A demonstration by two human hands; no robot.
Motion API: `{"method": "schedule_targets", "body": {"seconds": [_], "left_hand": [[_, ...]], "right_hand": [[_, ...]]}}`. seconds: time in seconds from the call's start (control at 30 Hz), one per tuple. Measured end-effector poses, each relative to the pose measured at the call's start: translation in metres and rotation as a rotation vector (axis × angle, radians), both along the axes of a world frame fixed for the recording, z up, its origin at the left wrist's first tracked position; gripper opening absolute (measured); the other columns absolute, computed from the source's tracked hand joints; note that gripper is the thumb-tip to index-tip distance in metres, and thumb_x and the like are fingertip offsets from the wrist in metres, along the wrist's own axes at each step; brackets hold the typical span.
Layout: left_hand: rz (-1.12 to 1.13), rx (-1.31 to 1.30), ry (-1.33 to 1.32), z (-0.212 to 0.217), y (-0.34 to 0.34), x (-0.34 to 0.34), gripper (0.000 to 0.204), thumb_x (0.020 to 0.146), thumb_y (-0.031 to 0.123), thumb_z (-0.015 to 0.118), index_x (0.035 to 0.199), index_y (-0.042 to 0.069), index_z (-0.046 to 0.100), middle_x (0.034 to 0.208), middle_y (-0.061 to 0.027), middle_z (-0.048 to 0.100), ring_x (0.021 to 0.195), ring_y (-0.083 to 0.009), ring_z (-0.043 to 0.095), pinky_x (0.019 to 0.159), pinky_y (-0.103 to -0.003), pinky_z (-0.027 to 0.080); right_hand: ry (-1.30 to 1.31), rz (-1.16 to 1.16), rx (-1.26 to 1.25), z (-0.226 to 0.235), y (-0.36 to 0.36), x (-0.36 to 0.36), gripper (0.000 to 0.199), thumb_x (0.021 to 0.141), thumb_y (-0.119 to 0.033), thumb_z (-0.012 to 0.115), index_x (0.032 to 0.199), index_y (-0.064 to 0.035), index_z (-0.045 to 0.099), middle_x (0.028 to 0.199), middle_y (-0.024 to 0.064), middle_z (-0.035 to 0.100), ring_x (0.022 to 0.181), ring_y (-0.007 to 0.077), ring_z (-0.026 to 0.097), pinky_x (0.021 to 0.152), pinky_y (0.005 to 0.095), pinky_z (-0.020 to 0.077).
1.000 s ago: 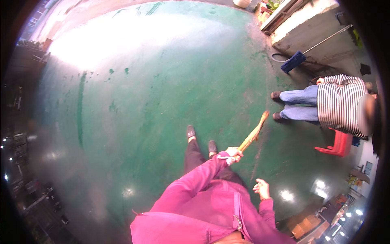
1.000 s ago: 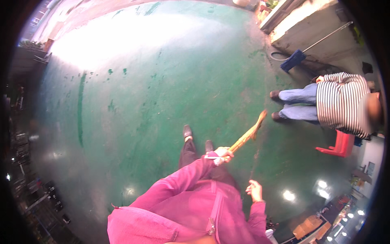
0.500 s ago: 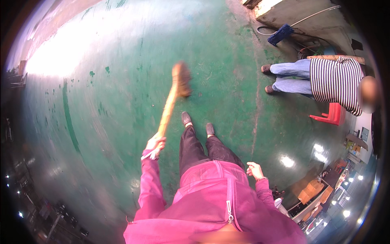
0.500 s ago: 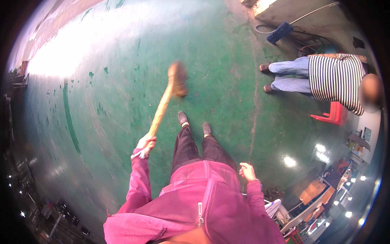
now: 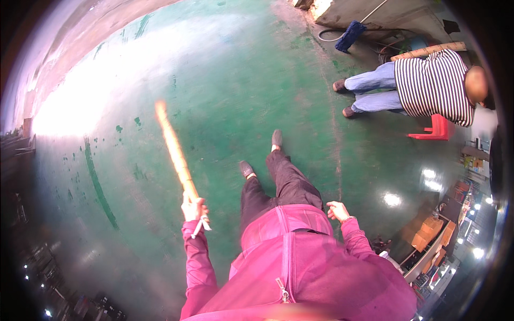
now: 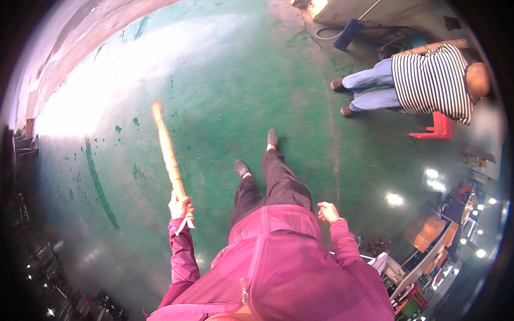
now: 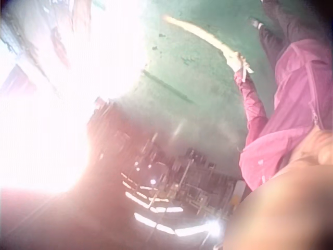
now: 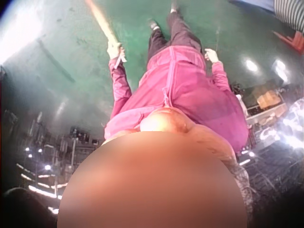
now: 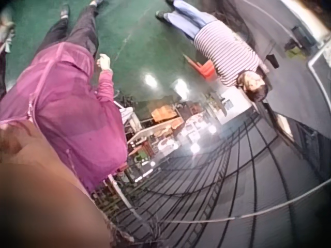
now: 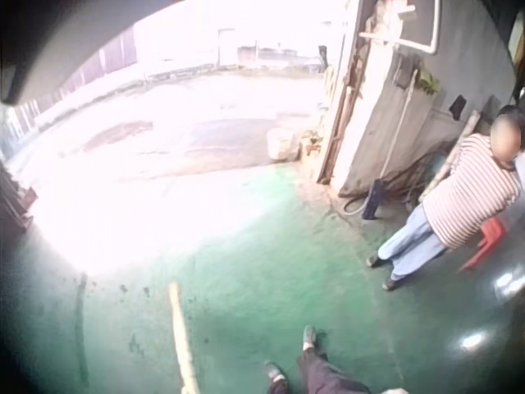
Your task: The person sweeps a green-painted floor with a long-handled broom, moving debris across the surface and around furniture. The camera wearer walks around tables and chairs while sweeping, and another person is present nearby.
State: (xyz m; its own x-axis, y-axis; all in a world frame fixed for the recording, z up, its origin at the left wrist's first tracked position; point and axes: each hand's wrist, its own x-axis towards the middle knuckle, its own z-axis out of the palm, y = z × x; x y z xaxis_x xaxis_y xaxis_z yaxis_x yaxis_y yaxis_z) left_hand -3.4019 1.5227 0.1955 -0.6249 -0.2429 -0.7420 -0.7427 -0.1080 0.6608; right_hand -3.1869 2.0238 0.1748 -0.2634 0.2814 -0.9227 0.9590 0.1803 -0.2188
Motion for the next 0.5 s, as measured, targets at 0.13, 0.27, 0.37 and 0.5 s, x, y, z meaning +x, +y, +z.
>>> {"method": "schedule_targets", "body": {"seconds": [0.13, 0.27, 0.37, 0.5], "left_hand": [[-0.192, 0.298, -0.084, 0.022, 0.081, -0.024, 0.056, 0.069, -0.006, 0.05, 0.119, 0.018, 0.038, 0.065, -0.0026, 0.042, 0.041, -0.0101, 0.041, 0.034, -0.023, 0.038], [-0.18, 0.776, -0.29, -0.003, 0.204, -0.079, 0.051, 0.07, -0.008, 0.051, 0.114, 0.014, 0.04, 0.063, -0.0009, 0.04, 0.043, -0.0084, 0.038, 0.035, -0.021, 0.032], [-0.423, 0.855, -0.202, -0.04, 0.323, -0.121, 0.024, 0.07, 0.001, 0.056, 0.091, 0.003, 0.046, 0.053, -0.0042, 0.045, 0.04, -0.0151, 0.045, 0.037, -0.028, 0.039], [-0.346, 0.733, -0.303, -0.093, 0.436, -0.166, 0.015, 0.065, -0.004, 0.057, 0.077, -0.002, 0.049, 0.052, -0.0093, 0.048, 0.036, -0.0192, 0.046, 0.033, -0.031, 0.036]], "right_hand": [[-0.13, 0.122, -0.028, -0.011, 0.01, -0.009, 0.031, 0.081, -0.007, 0.037, 0.107, -0.0057, 0.054, 0.07, 0.0071, 0.058, 0.056, 0.0146, 0.056, 0.049, 0.0268, 0.046], [-0.027, 0.031, -0.052, -0.005, 0.041, -0.065, 0.03, 0.082, -0.007, 0.038, 0.107, -0.0051, 0.054, 0.07, 0.007, 0.057, 0.057, 0.0151, 0.057, 0.049, 0.0273, 0.0458], [0.206, -0.147, -0.036, 0.009, 0.076, -0.116, 0.028, 0.084, -0.009, 0.039, 0.109, -0.004, 0.052, 0.069, 0.0061, 0.056, 0.058, 0.0133, 0.056, 0.048, 0.0241, 0.045], [0.277, -0.196, 0.011, 0.028, 0.117, -0.145, 0.028, 0.084, -0.01, 0.04, 0.11, -0.0047, 0.05, 0.072, 0.005, 0.055, 0.059, 0.0128, 0.056, 0.05, 0.0224, 0.0446]]}}
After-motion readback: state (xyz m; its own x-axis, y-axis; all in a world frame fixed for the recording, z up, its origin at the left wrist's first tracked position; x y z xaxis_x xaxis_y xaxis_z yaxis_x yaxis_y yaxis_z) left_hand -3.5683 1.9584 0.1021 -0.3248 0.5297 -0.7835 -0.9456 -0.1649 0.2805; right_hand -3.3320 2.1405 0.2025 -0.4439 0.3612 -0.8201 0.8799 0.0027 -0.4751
